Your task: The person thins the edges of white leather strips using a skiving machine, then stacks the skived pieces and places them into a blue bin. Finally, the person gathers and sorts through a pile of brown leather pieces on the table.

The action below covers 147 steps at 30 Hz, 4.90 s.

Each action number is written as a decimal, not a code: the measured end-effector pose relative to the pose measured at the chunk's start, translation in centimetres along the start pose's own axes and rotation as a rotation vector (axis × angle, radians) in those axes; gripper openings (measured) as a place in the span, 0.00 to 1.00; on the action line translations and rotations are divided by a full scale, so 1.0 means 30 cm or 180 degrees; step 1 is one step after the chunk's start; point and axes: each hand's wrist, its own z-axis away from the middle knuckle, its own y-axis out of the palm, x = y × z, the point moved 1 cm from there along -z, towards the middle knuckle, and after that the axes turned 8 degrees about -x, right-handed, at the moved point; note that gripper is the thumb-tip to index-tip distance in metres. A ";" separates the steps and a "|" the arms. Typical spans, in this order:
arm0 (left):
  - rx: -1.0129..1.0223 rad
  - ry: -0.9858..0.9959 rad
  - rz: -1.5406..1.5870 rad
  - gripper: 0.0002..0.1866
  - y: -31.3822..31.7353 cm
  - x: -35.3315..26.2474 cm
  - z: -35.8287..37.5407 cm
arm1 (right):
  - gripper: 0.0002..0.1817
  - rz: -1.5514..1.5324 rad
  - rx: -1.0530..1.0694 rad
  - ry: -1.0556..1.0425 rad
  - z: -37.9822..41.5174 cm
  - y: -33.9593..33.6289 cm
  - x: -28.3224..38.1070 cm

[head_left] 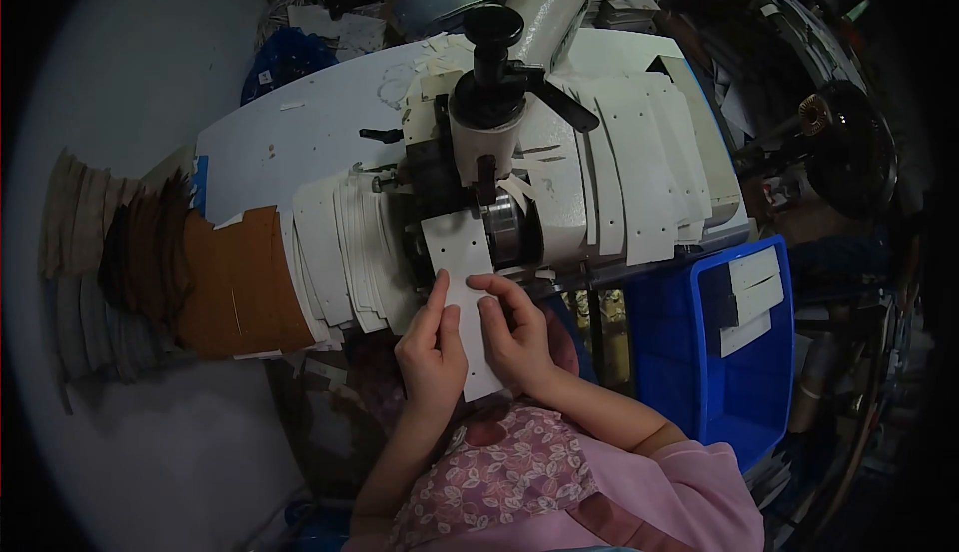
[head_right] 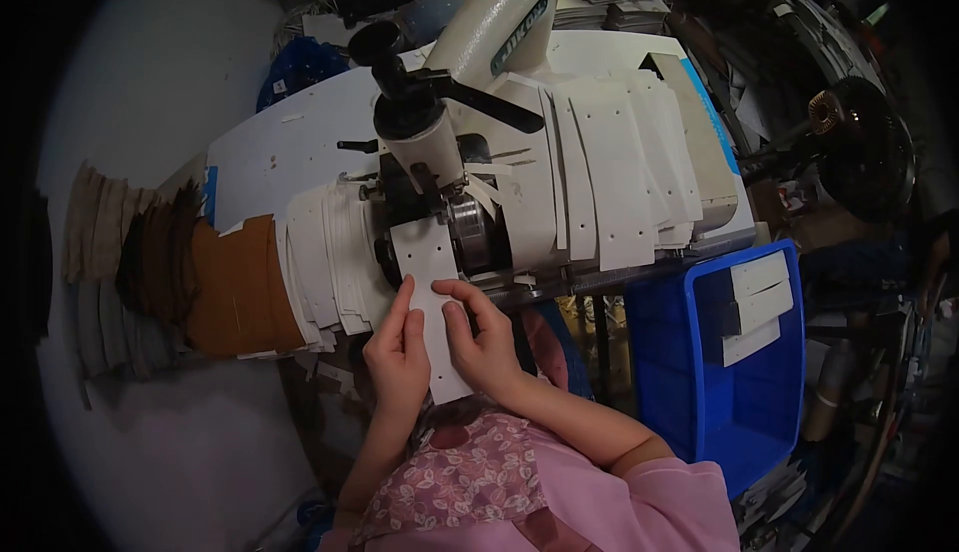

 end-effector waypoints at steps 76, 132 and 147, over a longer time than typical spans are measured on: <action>-0.0329 0.0073 -0.0073 0.12 -0.026 0.005 -0.139 | 0.13 0.0395 -0.1071 -0.0683 -0.112 -0.337 0.102; 0.0029 0.0158 0.0008 0.18 0.024 -0.019 -0.010 | 0.09 -0.0227 -0.0115 -0.0381 -0.014 -0.002 -0.042; 0.0426 -0.0116 0.0632 0.12 0.129 -0.130 0.011 | 0.24 0.1183 -0.0616 -0.1030 0.013 -0.214 0.067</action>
